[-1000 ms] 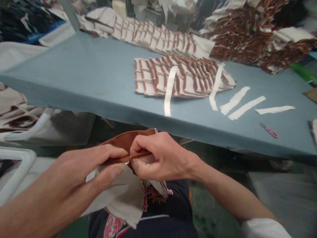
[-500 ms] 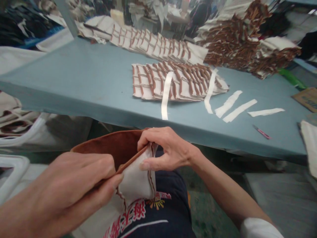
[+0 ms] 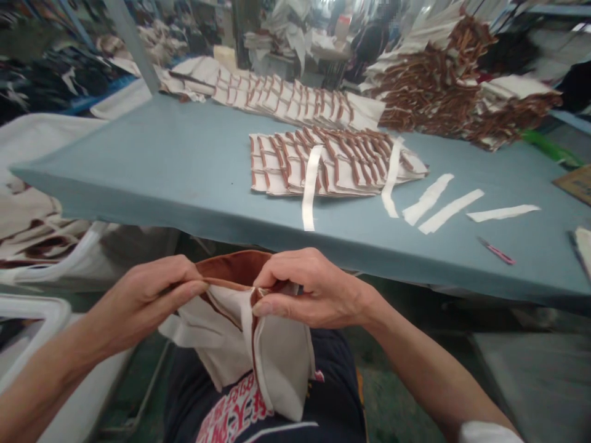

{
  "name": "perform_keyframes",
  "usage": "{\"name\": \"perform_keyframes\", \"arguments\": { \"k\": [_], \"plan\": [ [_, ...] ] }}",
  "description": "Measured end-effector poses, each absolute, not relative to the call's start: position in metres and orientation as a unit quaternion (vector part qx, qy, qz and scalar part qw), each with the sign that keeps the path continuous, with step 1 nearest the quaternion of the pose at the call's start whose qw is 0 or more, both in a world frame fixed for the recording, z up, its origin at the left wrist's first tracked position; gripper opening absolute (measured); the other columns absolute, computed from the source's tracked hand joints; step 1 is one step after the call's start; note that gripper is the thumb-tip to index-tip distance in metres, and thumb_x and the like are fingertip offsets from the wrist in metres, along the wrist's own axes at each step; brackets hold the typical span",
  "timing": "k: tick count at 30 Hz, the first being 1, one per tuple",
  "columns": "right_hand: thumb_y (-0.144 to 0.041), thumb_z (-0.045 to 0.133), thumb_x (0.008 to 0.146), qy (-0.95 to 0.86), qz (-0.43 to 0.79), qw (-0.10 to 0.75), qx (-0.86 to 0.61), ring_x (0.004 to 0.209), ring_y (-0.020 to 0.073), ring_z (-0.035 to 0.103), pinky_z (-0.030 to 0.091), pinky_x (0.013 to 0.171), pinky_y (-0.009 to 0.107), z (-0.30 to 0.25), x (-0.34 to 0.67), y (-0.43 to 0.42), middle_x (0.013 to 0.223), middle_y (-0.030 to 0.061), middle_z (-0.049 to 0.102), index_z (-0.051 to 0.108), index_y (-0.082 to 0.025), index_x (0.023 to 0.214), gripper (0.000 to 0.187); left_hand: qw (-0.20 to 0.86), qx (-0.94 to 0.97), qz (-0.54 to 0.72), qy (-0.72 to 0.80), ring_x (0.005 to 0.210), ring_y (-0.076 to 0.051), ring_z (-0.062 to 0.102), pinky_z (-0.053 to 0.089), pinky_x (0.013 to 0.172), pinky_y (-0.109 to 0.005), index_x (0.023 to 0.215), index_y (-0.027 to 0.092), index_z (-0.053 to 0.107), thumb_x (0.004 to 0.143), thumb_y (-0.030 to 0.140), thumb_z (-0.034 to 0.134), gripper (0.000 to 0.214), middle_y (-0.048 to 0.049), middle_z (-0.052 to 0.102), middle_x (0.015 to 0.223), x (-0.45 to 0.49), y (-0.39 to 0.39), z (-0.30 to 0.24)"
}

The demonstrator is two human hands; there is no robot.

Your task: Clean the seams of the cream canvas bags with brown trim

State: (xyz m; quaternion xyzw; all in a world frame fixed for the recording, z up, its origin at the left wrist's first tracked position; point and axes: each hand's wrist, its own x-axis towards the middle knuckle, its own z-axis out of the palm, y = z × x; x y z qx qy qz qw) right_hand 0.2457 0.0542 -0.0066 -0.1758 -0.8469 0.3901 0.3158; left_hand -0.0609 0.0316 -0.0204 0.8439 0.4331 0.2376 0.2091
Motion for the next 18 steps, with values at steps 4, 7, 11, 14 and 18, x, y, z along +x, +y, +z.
{"name": "perform_keyframes", "arguments": {
  "k": [4, 7, 11, 14, 18],
  "plan": [
    [-0.037, 0.069, 0.113, -0.864, 0.368, 0.282, -0.196, 0.078, 0.0139, 0.066, 0.048, 0.076, 0.025, -0.006, 0.248, 0.056, 0.089, 0.0031, 0.077, 0.072, -0.018, 0.097, 0.025, 0.248, 0.835, 0.283, 0.4, 0.1, -0.015, 0.074, 0.048, 0.096, -0.019, 0.12, 0.023, 0.076, 0.113, 0.03, 0.056, 0.021, 0.0024, 0.082, 0.11, -0.049, 0.031, -0.018],
    [-0.039, 0.066, 0.114, -0.891, 0.313, 0.248, -0.217, 0.08, 0.0161, 0.067, 0.047, 0.077, 0.027, -0.001, 0.246, 0.055, 0.089, 0.0039, 0.077, 0.073, -0.019, 0.1, 0.025, 0.308, 0.845, 0.268, 0.345, 0.094, -0.018, 0.076, 0.052, 0.088, -0.023, 0.113, 0.024, 0.078, 0.115, 0.045, 0.053, 0.033, 0.0003, 0.083, 0.105, -0.033, 0.034, -0.009],
    [-0.035, 0.063, 0.115, -0.921, 0.201, 0.208, -0.259, 0.08, 0.0187, 0.067, 0.044, 0.076, 0.031, 0.004, 0.24, 0.052, 0.086, 0.005, 0.077, 0.073, -0.018, 0.096, 0.026, 0.333, 0.837, 0.262, 0.346, 0.073, -0.014, 0.071, 0.051, 0.072, -0.022, 0.099, 0.024, 0.077, 0.107, 0.047, 0.07, 0.026, 0.0043, 0.079, 0.086, -0.015, 0.039, -0.002],
    [-0.035, 0.066, 0.113, -0.929, 0.132, 0.19, -0.289, 0.081, 0.0201, 0.067, 0.043, 0.078, 0.034, 0.003, 0.239, 0.052, 0.086, 0.0059, 0.079, 0.073, -0.018, 0.09, 0.029, 0.341, 0.831, 0.252, 0.36, 0.068, -0.012, 0.068, 0.049, 0.067, -0.02, 0.094, 0.023, 0.076, 0.104, 0.037, 0.07, 0.018, 0.0059, 0.076, 0.08, -0.009, 0.041, -0.002],
    [-0.038, 0.065, 0.114, -0.93, 0.119, 0.188, -0.293, 0.081, 0.02, 0.067, 0.042, 0.077, 0.034, -0.004, 0.237, 0.053, 0.088, 0.006, 0.081, 0.072, -0.018, 0.092, 0.03, 0.35, 0.831, 0.218, 0.373, 0.065, -0.012, 0.064, 0.049, 0.06, -0.019, 0.09, 0.022, 0.076, 0.103, 0.035, 0.066, 0.022, 0.0046, 0.073, 0.077, -0.01, 0.043, 0.001]
  ]
}}
